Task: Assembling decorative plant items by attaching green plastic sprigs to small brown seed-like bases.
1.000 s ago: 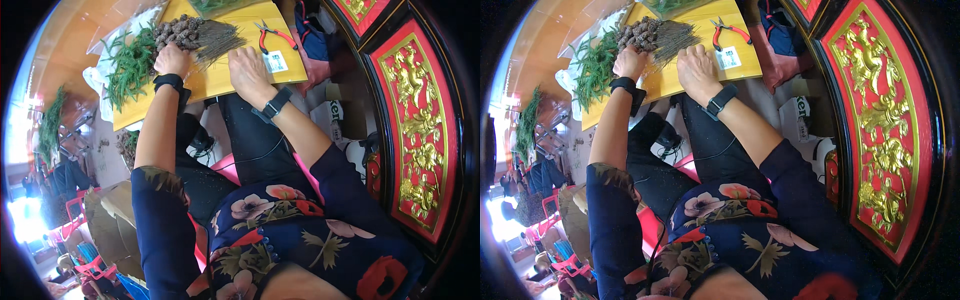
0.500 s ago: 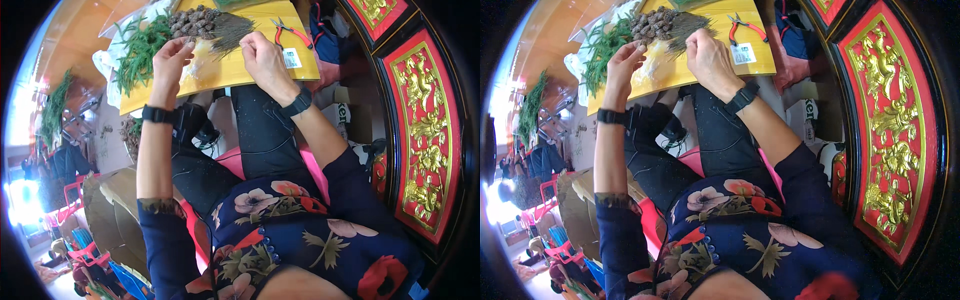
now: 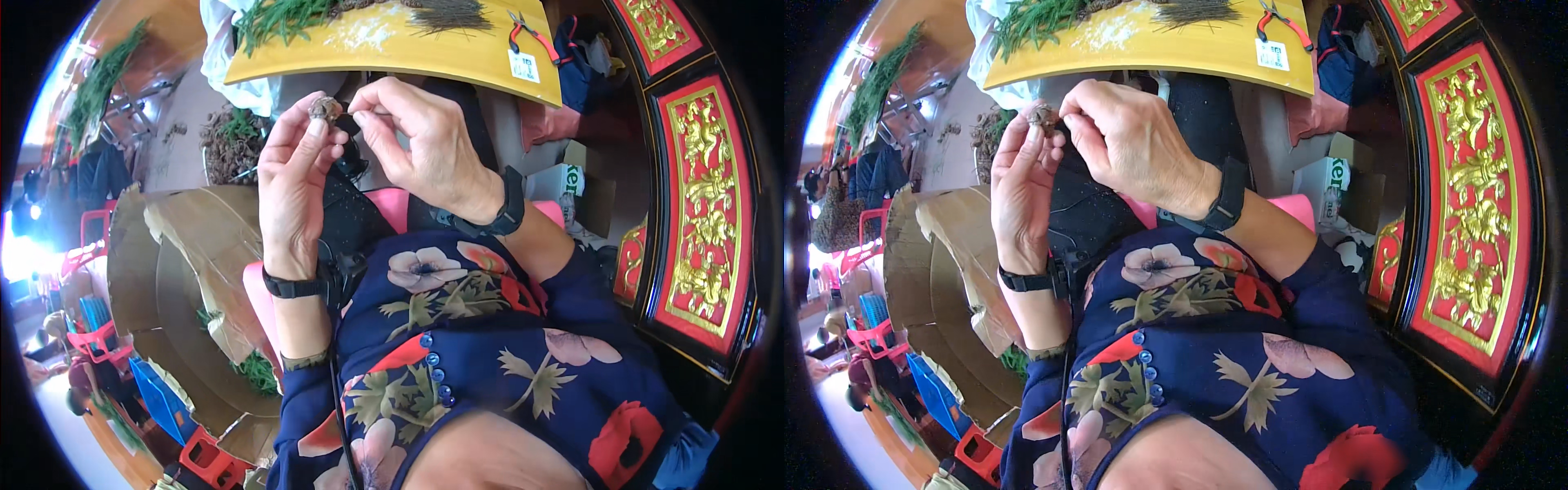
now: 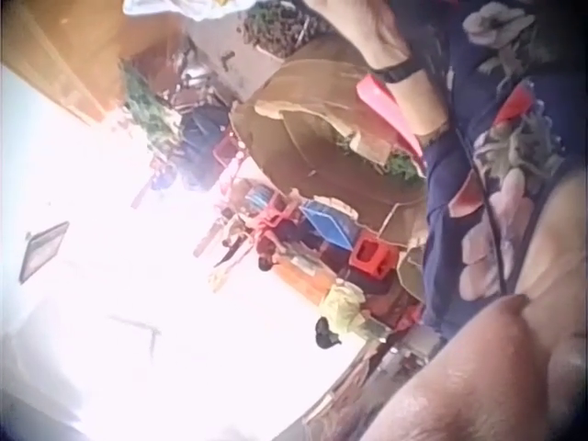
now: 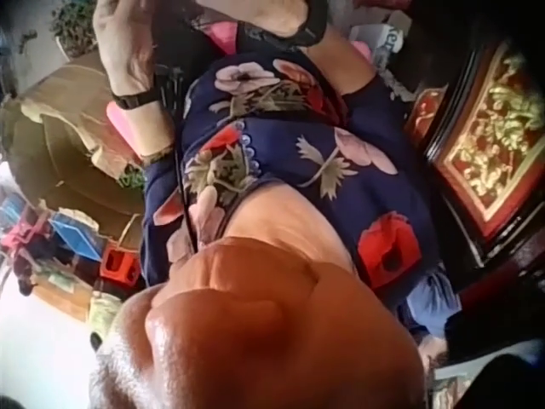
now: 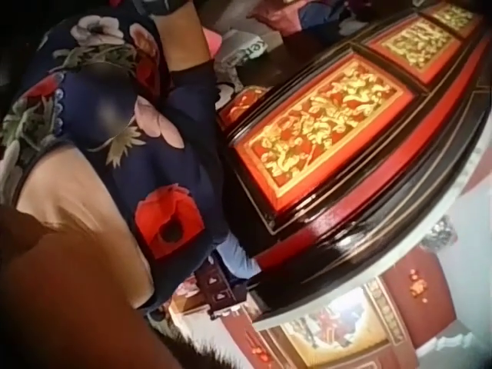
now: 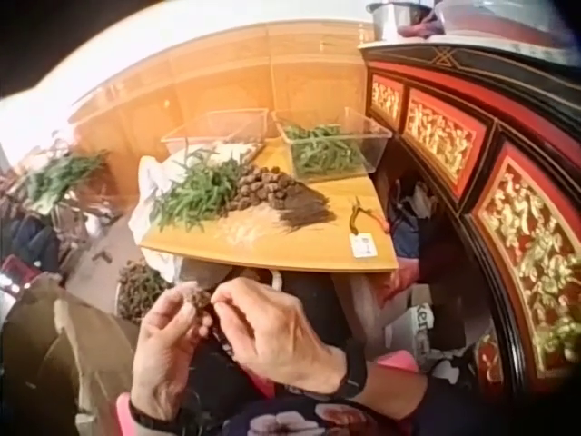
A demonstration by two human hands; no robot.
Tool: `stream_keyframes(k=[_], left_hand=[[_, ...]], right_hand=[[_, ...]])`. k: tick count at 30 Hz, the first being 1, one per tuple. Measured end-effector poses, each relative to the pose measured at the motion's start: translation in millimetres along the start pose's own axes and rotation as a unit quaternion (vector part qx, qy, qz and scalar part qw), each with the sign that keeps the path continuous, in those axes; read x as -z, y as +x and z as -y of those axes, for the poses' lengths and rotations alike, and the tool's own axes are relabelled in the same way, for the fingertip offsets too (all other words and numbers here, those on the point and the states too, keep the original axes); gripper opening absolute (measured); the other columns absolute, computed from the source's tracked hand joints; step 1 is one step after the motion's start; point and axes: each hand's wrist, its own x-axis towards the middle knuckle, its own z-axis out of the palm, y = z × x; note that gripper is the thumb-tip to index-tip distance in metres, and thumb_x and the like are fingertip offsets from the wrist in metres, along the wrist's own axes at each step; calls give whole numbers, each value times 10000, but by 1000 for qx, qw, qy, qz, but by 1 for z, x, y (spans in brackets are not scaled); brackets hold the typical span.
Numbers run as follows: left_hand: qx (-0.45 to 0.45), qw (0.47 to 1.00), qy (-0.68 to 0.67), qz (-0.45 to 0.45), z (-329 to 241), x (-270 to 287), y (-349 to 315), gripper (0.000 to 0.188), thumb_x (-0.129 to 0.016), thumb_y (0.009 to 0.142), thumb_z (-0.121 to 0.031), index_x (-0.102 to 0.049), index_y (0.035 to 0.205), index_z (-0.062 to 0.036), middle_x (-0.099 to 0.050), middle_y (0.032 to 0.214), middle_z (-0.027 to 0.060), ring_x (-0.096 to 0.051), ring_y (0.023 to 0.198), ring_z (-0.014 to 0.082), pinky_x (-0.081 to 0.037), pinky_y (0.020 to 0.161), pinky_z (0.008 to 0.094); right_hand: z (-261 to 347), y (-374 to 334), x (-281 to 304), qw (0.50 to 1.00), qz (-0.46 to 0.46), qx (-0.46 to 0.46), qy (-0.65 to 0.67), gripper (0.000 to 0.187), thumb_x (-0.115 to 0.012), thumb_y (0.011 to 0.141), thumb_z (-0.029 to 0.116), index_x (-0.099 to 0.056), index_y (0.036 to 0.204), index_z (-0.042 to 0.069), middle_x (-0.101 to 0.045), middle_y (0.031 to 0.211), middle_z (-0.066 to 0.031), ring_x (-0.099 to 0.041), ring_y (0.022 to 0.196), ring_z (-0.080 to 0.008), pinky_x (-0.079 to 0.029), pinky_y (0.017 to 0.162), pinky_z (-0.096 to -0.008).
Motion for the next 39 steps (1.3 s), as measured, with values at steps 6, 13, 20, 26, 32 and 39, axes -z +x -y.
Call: stream_keyframes(k=[6,13,20,26,32,39], left_hand=[[-21,1000,9,-8,0,1,-24,293,-584,877,-62,-541,1163,-15,-611,1001,61,-590,771,106,-485,683,197],[-15,1000,-1,-16,10,9,-28,290,-588,872,-55,-540,1155,-15,-605,973,52,-590,771,108,-482,687,201],[-42,997,15,-55,20,4,-27,277,-588,867,-40,-541,1138,-5,-599,949,51,-591,775,110,-480,685,204],[-146,975,151,-69,28,2,-29,258,-577,872,-31,-542,1126,-2,-596,954,58,-590,767,115,-473,681,207],[-40,996,61,-43,20,2,-35,248,-552,889,-42,-535,1133,-1,-587,958,51,-572,769,109,-462,683,210],[-42,998,37,-13,19,3,-38,252,-532,904,-60,-525,1151,-10,-580,945,42,-552,778,102,-453,693,212]], right_hand=[[10,-13,-2,1000,10,13,-6,92,-578,813,-18,-574,900,11,-590,728,-79,-599,606,-157,-477,554,-246],[9,-24,-9,999,15,17,-23,101,-590,809,-11,-567,904,14,-606,719,-85,-618,606,-161,-481,534,-249],[8,-28,-15,998,23,-55,6,93,-601,799,-5,-555,876,22,-614,673,-88,-632,570,-192,-480,500,-265],[5,-30,-15,998,11,-24,-51,103,-618,780,-5,-545,840,36,-599,646,-86,-631,557,-214,-477,481,-279],[7,-31,-16,999,6,-8,-33,114,-628,773,-2,-541,829,44,-590,628,-88,-629,549,-217,-474,470,-282],[12,-30,-16,999,9,-6,-46,113,-632,775,1,-544,828,48,-593,626,-86,-626,539,-225,-468,453,-292]])
